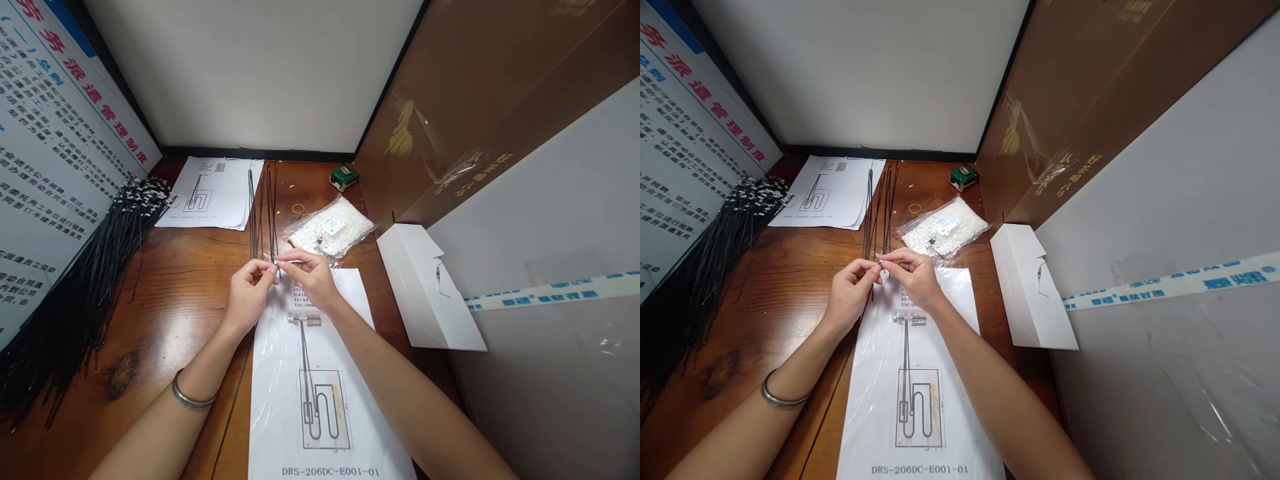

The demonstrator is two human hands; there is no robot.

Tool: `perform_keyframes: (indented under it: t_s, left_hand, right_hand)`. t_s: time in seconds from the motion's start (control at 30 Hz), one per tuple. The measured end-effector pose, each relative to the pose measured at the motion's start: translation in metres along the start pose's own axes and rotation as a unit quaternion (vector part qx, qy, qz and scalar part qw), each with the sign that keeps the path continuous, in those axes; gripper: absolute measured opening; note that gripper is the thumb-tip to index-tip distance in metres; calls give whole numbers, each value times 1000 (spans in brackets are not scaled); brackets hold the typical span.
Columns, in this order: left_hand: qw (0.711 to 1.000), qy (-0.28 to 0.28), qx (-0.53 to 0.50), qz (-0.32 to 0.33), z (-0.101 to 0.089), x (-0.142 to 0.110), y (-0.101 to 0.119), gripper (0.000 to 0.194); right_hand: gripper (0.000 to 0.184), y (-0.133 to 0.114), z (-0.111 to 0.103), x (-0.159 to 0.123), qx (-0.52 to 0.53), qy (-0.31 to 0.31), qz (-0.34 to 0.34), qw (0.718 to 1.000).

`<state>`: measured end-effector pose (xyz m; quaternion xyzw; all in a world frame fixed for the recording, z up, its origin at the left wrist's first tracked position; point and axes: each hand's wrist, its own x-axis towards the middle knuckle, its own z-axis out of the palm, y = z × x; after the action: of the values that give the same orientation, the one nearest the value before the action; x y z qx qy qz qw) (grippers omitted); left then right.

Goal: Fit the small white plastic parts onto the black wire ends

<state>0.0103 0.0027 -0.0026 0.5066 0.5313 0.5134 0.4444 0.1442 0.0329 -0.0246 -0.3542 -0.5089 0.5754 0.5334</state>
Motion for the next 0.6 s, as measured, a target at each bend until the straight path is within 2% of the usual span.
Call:
perform_keyframes:
  t_s: [0.6]
  left_hand:
    - [1000, -1, 2, -10, -1, -1, 0, 19]
  right_hand:
    - [10, -1, 0, -1, 4, 3, -4, 1000]
